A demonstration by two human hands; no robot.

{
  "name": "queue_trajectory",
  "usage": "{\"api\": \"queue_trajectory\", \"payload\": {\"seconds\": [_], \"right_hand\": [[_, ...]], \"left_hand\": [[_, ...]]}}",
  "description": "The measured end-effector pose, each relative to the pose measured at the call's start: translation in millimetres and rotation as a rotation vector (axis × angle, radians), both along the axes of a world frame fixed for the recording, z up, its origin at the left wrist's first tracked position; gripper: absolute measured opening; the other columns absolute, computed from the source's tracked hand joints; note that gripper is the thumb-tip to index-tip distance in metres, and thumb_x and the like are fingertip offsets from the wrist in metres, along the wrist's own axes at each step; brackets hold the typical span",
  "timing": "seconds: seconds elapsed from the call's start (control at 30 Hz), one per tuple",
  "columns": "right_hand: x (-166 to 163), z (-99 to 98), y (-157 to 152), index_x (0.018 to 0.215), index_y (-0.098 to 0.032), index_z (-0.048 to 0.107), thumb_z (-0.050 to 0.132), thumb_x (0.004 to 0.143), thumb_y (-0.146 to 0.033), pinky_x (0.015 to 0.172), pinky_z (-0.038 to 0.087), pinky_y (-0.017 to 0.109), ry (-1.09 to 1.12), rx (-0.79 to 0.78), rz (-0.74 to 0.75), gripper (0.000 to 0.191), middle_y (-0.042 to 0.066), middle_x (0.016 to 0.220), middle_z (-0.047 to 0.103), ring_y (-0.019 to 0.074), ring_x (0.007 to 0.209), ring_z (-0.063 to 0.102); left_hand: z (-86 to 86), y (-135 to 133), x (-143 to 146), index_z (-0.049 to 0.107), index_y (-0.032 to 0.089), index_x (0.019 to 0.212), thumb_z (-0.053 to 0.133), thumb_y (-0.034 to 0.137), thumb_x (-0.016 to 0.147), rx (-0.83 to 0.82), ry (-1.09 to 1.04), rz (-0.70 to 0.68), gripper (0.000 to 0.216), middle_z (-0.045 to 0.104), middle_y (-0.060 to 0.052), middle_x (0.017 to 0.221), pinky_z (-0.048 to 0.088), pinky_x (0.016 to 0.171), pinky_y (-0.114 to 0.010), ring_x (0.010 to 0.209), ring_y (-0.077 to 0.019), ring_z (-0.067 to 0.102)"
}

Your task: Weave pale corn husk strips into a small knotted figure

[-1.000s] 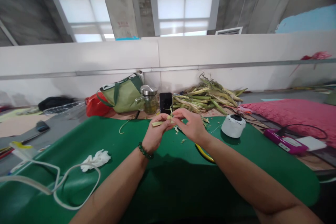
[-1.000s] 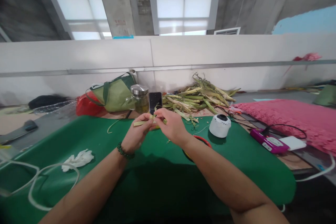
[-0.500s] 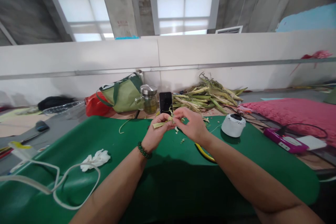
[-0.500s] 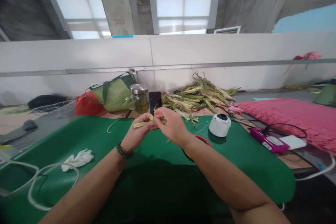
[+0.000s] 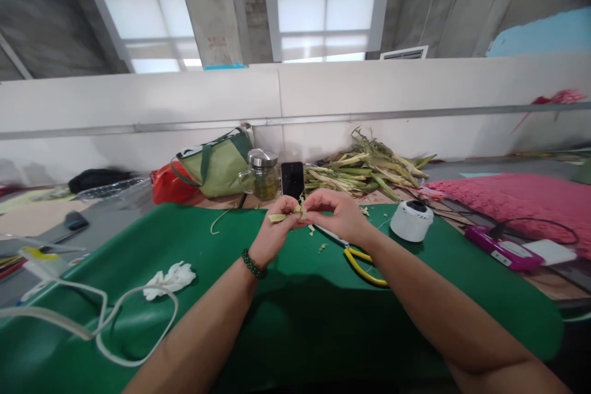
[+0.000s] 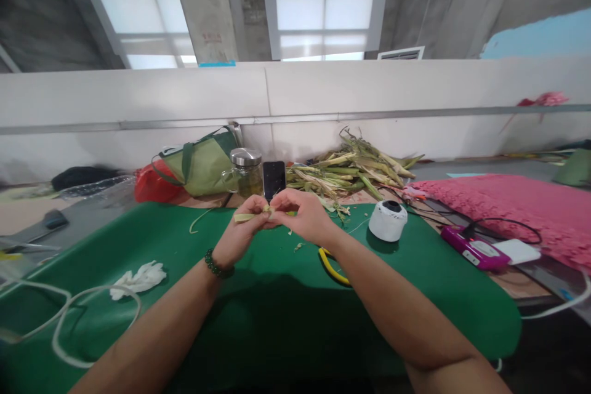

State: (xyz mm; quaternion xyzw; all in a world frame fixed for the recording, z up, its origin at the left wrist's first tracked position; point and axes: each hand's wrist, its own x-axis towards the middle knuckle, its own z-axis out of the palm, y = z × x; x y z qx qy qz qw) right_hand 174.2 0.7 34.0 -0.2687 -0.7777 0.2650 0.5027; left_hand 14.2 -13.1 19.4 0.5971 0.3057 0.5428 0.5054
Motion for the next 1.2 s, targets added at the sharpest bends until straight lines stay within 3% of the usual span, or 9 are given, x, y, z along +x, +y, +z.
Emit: {"api": "queue_trajectory", "payload": {"seconds": [0.17,0.43,0.57,0.8,1.03,1.2], "right_hand": [[4,0.7,5,0.072,-0.017,0.063,0.063,0.073,-0.019,0.058,0.047,0.023,-0.003,0.003,-0.009,0.002,0.001,0.069,0.065,0.0118,0.062,0.059],[0,0.3,2,0.07,-0.017,0.058,0.064,0.072,-0.02,0.057,0.045,0.022,0.007,0.007,-0.007,0.007,-0.001,0.067,0.06,0.0106,0.061,0.055],[-3,-0.3,0,0.083,-0.017,0.057,0.066,0.069,-0.021,0.055,0.045,0.022,0.051,-0.074,-0.003,0.017,0.0,0.073,0.059,0.0103,0.061,0.055],[-1,-3.0,9,0.098,-0.016,0.055,0.069,0.067,-0.024,0.058,0.046,0.023,0.076,-0.28,0.149,0.035,0.0,0.077,0.059,0.01,0.062,0.055],[1,-1.2,8,0.084,-0.016,0.056,0.066,0.07,-0.018,0.06,0.044,0.021,0.032,-0.26,0.25,0.018,-0.004,0.073,0.053,0.0079,0.064,0.053],[8,-0.4,12,0.083,-0.015,0.057,0.068,0.072,-0.021,0.068,0.047,0.024,0.006,-0.361,0.408,0.017,0.0,0.079,0.06,0.0097,0.07,0.058]], "left_hand": [[-1.7,3,-2,0.051,0.018,0.075,0.068,0.029,0.072,-0.009,-0.013,-0.043,0.021,0.051,0.006,0.069,0.053,0.081,-0.032,0.071,-0.0115,0.062],[-0.2,0,1,0.052,0.018,0.074,0.069,0.029,0.07,0.068,0.026,-0.032,0.021,0.049,0.005,0.068,0.054,0.076,-0.033,0.066,-0.0103,0.052],[1.3,-1,2,0.051,0.018,0.074,0.069,0.029,0.07,0.086,0.018,-0.038,0.021,0.047,0.005,0.068,0.055,0.074,-0.034,0.066,-0.0103,0.05],[6.4,-2,-3,0.051,0.018,0.077,0.07,0.028,0.069,0.036,0.044,-0.074,0.023,0.054,0.004,0.069,0.056,0.07,-0.032,0.067,-0.0126,0.059],[4.1,0,-6,0.056,0.015,0.074,0.074,0.027,0.065,-0.113,0.042,-0.153,0.024,0.059,0.002,0.076,0.055,0.068,-0.029,0.068,-0.0157,0.067],[5.6,0,-9,0.057,0.014,0.073,0.076,0.024,0.063,-0.207,-0.029,-0.261,0.023,0.061,0.001,0.07,0.057,0.069,-0.03,0.065,-0.0141,0.065]]}}
